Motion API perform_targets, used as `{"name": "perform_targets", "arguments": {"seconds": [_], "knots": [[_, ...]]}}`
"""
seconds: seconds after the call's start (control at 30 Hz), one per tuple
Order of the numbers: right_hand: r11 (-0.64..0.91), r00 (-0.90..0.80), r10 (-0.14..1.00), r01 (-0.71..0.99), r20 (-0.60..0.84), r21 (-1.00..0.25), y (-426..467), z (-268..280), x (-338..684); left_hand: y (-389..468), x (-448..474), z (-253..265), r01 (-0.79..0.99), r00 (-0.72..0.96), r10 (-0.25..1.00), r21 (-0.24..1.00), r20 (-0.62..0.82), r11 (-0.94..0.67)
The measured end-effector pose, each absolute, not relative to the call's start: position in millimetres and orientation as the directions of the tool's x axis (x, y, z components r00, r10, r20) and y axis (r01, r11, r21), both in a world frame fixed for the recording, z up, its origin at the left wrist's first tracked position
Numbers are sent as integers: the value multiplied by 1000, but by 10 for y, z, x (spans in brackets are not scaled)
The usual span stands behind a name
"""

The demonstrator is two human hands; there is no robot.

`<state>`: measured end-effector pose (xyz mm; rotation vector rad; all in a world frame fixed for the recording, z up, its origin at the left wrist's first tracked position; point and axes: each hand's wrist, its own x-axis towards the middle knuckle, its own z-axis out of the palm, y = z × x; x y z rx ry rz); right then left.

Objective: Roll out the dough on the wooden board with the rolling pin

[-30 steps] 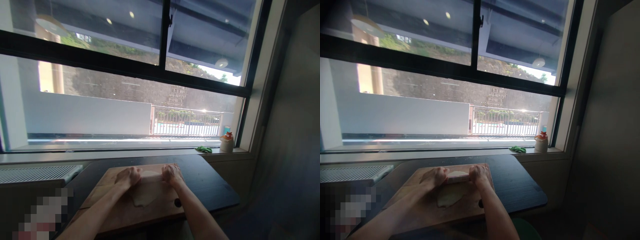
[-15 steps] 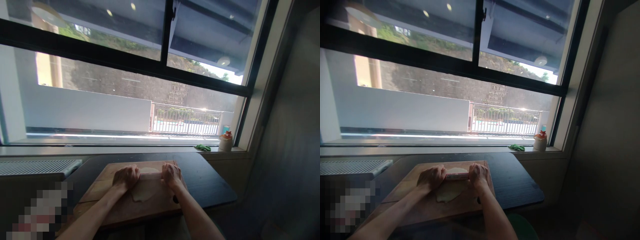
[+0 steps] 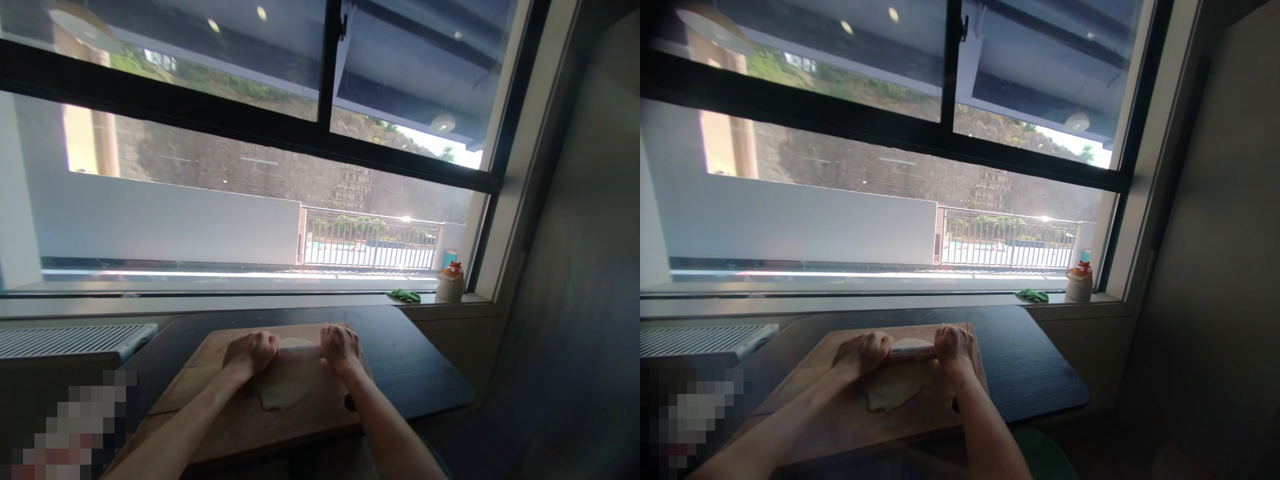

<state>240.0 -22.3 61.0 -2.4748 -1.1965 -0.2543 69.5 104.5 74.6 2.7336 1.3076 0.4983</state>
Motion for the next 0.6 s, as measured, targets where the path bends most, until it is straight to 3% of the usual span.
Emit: {"name": "perform_targets", "arguments": {"seconds": [0.23, 0.5, 0.6], "knots": [[-551, 604, 705, 796, 371, -251, -303, 655, 2372, 834, 501, 598, 699, 627, 673, 100, 393, -709], [-512, 551, 694, 830, 463, -220, -449, 615, 2243, 966, 609, 646, 737, 602, 743, 156, 292, -658], [-509, 544, 719, 836, 433, -206, -462, 564, 2256, 1004, 649, 668, 750, 594, 766, 175, 247, -638]]}}
